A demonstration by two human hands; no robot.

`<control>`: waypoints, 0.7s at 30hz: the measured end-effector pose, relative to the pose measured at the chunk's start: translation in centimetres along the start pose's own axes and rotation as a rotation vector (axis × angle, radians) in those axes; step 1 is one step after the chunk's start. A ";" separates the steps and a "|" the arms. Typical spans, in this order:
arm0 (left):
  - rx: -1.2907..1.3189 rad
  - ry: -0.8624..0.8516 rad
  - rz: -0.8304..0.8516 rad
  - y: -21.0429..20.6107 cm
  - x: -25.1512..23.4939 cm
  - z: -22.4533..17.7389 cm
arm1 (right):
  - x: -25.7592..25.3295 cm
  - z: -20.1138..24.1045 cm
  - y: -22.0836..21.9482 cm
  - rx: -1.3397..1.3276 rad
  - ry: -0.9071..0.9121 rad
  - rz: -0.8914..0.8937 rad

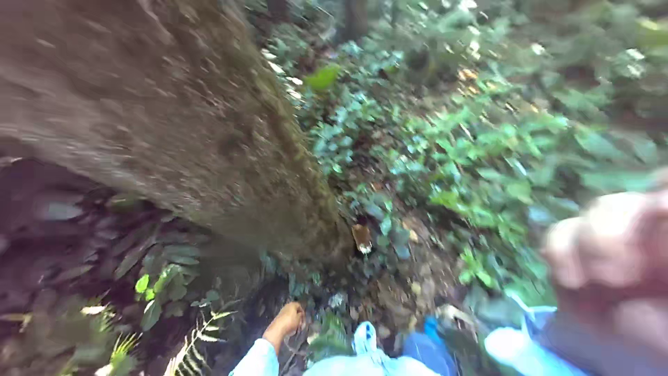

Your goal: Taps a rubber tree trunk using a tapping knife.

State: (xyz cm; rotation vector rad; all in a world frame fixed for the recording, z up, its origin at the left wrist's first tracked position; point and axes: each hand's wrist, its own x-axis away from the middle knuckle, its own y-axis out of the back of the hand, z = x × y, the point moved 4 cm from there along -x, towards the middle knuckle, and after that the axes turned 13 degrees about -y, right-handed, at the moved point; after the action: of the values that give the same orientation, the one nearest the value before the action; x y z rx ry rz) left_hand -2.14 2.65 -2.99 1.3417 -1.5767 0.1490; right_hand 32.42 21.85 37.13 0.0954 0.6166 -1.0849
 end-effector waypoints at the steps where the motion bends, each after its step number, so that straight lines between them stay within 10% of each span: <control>1: 0.073 0.046 -0.060 0.0 0.4 0.3 | -2.5 -1.3 -0.6 -0.008 -0.040 0.097; 10: 0.384 0.093 -0.796 3.6 11.3 -14.5 | -18.1 -8.2 -3.8 -0.194 -0.158 0.734; 15: -0.402 -0.542 -1.801 13.2 23.3 -32.0 | -20.9 -8.2 -10.2 -0.136 0.189 0.956; 21: -1.219 -0.671 -2.056 22.9 33.1 -41.7 | -19.8 -4.5 -19.5 -0.109 0.557 0.928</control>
State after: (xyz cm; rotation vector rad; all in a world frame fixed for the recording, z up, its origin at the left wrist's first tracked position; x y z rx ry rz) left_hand 9.07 16.14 52.23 1.2515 0.1745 -2.1844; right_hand 7.65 29.94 47.85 0.5452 0.9884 -0.1051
